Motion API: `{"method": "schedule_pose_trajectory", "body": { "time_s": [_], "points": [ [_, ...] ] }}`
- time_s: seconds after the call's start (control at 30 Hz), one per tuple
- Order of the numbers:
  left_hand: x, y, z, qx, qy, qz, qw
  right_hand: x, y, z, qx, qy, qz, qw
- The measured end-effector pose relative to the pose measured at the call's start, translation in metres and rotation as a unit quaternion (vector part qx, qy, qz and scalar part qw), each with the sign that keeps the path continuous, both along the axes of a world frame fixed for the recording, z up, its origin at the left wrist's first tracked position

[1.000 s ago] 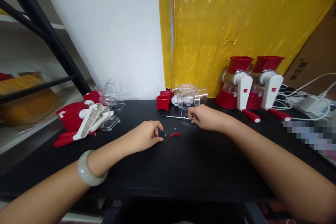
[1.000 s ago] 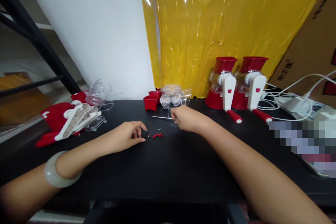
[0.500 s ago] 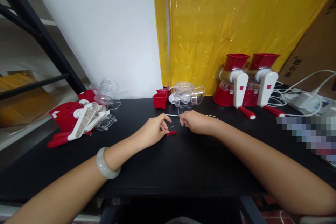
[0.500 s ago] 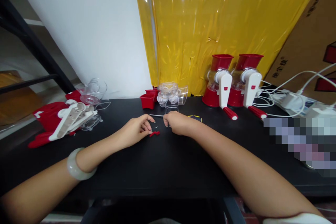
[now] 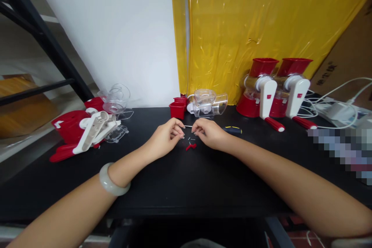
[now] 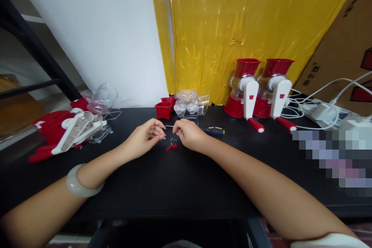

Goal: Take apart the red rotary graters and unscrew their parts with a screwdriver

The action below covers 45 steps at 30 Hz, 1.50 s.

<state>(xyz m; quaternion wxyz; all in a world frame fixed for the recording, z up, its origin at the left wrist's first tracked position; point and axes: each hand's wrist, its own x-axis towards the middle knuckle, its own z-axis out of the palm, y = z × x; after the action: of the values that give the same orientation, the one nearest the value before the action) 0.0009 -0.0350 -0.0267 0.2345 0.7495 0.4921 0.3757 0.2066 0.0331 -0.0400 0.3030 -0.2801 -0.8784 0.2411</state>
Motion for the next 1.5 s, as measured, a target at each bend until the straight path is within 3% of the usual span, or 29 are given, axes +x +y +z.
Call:
{"method": "schedule_pose_trajectory", "body": {
  "time_s": [0.17, 0.33, 0.5, 0.6, 0.67, 0.77, 0.83, 0.9, 0.97, 1.07, 1.17, 1.27, 1.33, 1.5],
  "points": [
    [-0.003, 0.002, 0.001, -0.027, 0.028, 0.021, 0.999, -0.001, 0.000, -0.004, -0.015, 0.000, 0.011, 1.000],
    [0.004, -0.002, 0.000, -0.048, 0.059, -0.039, 0.996, -0.003, -0.007, -0.005, -0.036, -0.002, 0.043, 0.998],
    [0.008, -0.009, 0.002, -0.045, 0.069, -0.046, 0.996, -0.002, -0.008, -0.004, -0.048, -0.001, 0.077, 0.996],
    [0.007, -0.010, 0.004, -0.030, 0.065, -0.028, 0.997, -0.001, -0.008, -0.001, -0.011, 0.001, 0.065, 0.998],
    [0.007, -0.010, 0.006, -0.009, 0.064, -0.012, 0.998, 0.002, -0.011, 0.007, 0.061, 0.025, 0.055, 0.996],
    [0.006, -0.010, 0.008, 0.014, 0.064, -0.001, 0.998, 0.012, -0.017, 0.027, 0.219, 0.099, 0.001, 0.971],
    [0.005, -0.011, 0.009, 0.020, 0.068, 0.002, 0.997, 0.021, -0.018, 0.042, 0.311, 0.139, -0.111, 0.934],
    [0.004, -0.012, 0.010, 0.022, 0.073, -0.001, 0.997, 0.029, -0.013, 0.053, 0.339, 0.168, -0.223, 0.898],
    [0.002, -0.013, 0.010, 0.021, 0.077, -0.006, 0.997, 0.037, 0.001, 0.057, 0.313, 0.185, -0.276, 0.890],
    [0.000, -0.012, 0.008, 0.023, 0.076, -0.007, 0.997, 0.046, 0.029, 0.049, 0.198, 0.191, -0.274, 0.921],
    [-0.003, -0.011, 0.007, 0.022, 0.074, 0.001, 0.997, 0.051, 0.051, 0.034, -0.010, 0.223, -0.181, 0.958],
    [-0.007, -0.009, 0.008, 0.023, 0.074, 0.008, 0.997, 0.052, 0.059, 0.021, -0.162, 0.252, -0.080, 0.951],
    [-0.010, -0.007, 0.008, 0.029, 0.072, 0.010, 0.997, 0.051, 0.059, 0.018, -0.200, 0.260, -0.047, 0.944],
    [-0.015, -0.003, 0.006, 0.047, 0.062, 0.027, 0.997, 0.047, 0.058, 0.019, -0.197, 0.292, -0.057, 0.934]
  ]
}}
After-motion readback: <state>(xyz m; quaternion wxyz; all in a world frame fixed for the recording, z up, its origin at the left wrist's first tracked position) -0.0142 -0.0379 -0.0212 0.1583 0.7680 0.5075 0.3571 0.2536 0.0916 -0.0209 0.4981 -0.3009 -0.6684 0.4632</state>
